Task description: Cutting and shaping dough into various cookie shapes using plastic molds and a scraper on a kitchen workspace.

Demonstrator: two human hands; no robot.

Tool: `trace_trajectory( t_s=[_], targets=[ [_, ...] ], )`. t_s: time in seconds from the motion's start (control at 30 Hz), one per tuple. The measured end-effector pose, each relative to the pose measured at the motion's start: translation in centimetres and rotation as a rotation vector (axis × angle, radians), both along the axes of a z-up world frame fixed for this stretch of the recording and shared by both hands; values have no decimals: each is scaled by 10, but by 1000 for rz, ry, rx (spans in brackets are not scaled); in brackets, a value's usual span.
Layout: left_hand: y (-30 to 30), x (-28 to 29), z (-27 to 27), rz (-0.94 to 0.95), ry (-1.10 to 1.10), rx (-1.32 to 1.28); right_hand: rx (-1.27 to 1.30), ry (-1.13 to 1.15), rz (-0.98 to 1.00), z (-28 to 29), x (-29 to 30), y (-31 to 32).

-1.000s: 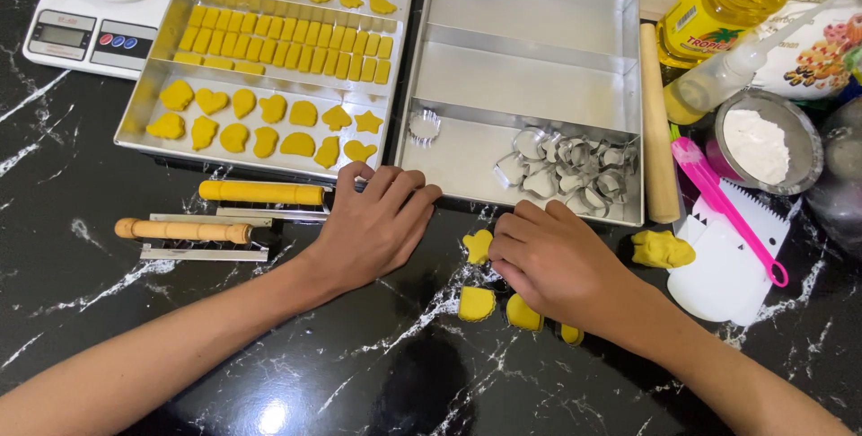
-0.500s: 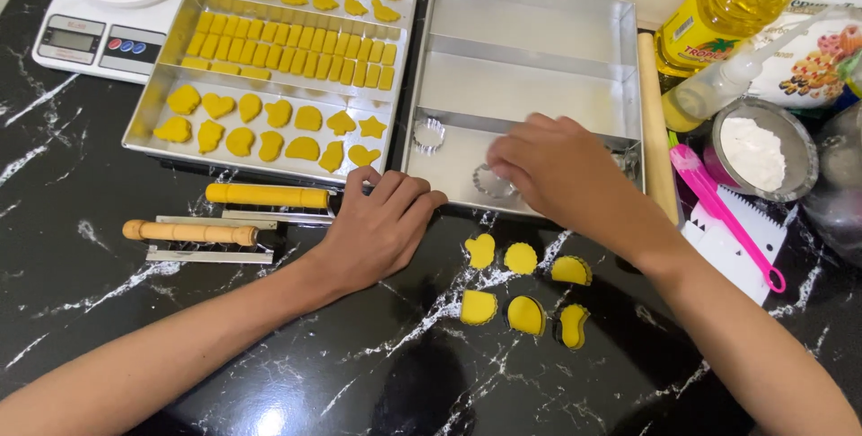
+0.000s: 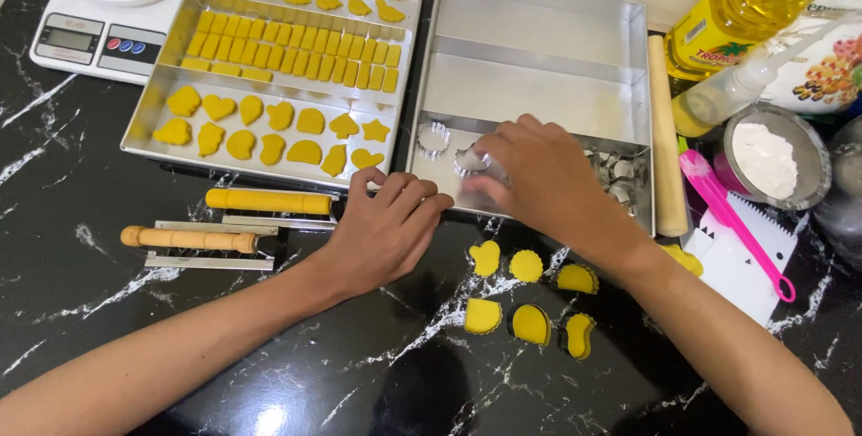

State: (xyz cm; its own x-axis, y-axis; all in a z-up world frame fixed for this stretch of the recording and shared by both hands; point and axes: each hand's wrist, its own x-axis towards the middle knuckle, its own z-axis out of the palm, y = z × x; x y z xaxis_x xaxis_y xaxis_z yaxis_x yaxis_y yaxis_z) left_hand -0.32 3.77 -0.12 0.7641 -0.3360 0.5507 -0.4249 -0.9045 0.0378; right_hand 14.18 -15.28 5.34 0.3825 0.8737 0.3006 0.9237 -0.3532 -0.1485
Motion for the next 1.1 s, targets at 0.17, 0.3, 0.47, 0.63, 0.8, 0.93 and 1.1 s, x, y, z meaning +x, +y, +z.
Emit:
trace_trajectory(
  t_s=[0.17,0.3,0.47,0.63,0.8,0.93,1.1],
  targets=[
    [1,1,-3,-2,11,-33,21,-63,45,-26,12,5],
    [1,1,-4,-2,14,-47,72,-108,133,-31,25,7],
    [0,1,-2,0,5,-39,129,-137,209,-33,30,10],
    [1,1,-4,0,7,-39,142,-148,220,-35,33,13],
    [1,1,-5,6,-4,-46,148,-196,185,-31,29,14],
    [2,1,-5,-2,16,-56,139,-209,162,-24,28,12],
    [1,1,-9,-5,6,-73,97,-224,149,-30,33,13]
  ],
)
